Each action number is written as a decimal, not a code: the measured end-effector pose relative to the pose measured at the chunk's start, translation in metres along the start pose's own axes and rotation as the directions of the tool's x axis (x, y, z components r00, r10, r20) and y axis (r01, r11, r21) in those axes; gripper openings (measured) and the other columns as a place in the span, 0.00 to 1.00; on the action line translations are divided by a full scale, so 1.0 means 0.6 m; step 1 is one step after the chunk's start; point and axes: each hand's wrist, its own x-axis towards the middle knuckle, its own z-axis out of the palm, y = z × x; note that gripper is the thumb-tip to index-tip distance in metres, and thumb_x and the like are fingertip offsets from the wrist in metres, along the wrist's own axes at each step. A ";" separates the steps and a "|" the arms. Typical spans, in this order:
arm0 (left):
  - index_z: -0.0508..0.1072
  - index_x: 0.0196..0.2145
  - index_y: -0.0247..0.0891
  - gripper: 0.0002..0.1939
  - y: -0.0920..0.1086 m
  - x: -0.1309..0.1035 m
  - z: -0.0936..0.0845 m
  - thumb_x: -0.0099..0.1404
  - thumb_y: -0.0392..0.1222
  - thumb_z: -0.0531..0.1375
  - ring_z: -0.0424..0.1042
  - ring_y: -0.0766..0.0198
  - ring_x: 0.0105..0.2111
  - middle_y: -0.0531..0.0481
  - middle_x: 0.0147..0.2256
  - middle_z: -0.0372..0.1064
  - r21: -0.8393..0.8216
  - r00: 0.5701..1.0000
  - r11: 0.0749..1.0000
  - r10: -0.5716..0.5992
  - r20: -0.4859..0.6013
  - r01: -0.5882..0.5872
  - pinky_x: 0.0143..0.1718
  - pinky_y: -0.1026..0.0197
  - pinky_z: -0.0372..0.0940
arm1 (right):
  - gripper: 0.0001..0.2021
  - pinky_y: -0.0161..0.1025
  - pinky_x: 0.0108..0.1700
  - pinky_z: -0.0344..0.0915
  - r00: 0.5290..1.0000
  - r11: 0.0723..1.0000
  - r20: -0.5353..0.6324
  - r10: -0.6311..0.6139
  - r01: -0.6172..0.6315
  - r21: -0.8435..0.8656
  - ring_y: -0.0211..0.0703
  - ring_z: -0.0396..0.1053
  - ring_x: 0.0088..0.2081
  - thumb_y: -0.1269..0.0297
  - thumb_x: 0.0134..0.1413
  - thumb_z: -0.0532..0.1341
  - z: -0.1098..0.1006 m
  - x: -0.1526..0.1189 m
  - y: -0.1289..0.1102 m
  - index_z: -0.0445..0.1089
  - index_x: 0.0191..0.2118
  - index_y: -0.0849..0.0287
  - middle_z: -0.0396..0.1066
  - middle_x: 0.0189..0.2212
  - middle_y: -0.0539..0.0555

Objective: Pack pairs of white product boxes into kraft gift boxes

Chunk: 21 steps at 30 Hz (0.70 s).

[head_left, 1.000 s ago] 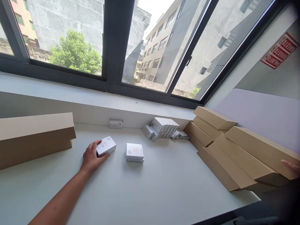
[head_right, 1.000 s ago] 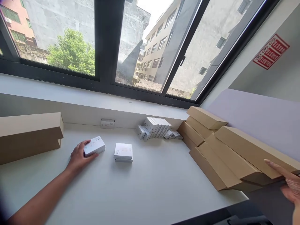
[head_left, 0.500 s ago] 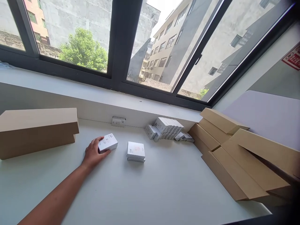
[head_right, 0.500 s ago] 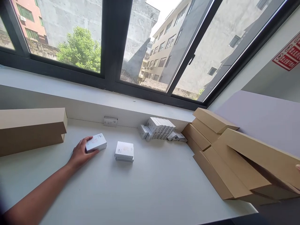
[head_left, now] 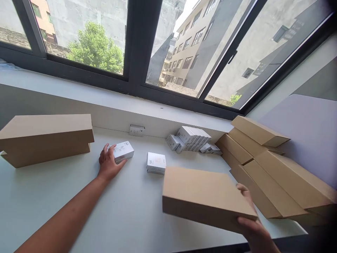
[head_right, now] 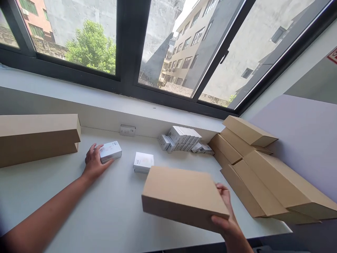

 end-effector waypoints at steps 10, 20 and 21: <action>0.45 0.67 0.40 0.43 0.040 -0.040 -0.009 0.63 0.52 0.63 0.51 0.45 0.69 0.31 0.68 0.50 -0.162 0.887 0.874 0.435 -0.154 -0.457 0.68 0.40 0.48 | 0.23 0.47 0.49 0.66 0.900 0.984 0.398 0.178 -0.152 -0.097 0.53 0.68 0.48 0.46 0.45 0.71 0.127 -0.029 0.078 0.61 0.37 0.51 0.69 0.44 0.55; 0.71 0.59 0.45 0.27 0.093 -0.084 -0.026 0.71 0.59 0.48 0.75 0.49 0.49 0.45 0.51 0.76 -0.619 0.501 0.780 0.572 0.649 -0.088 0.52 0.51 0.67 | 0.24 0.44 0.46 0.68 0.967 0.975 0.240 0.079 -0.024 -0.222 0.49 0.70 0.42 0.48 0.45 0.73 0.191 -0.057 0.107 0.67 0.42 0.53 0.71 0.37 0.53; 0.70 0.60 0.46 0.28 0.097 -0.088 -0.024 0.70 0.60 0.48 0.74 0.48 0.51 0.45 0.53 0.75 -0.624 0.490 0.780 0.561 0.667 -0.044 0.52 0.50 0.66 | 0.24 0.45 0.47 0.68 0.956 0.973 0.279 0.086 -0.021 -0.230 0.50 0.70 0.43 0.47 0.46 0.73 0.193 -0.060 0.101 0.67 0.42 0.53 0.72 0.38 0.53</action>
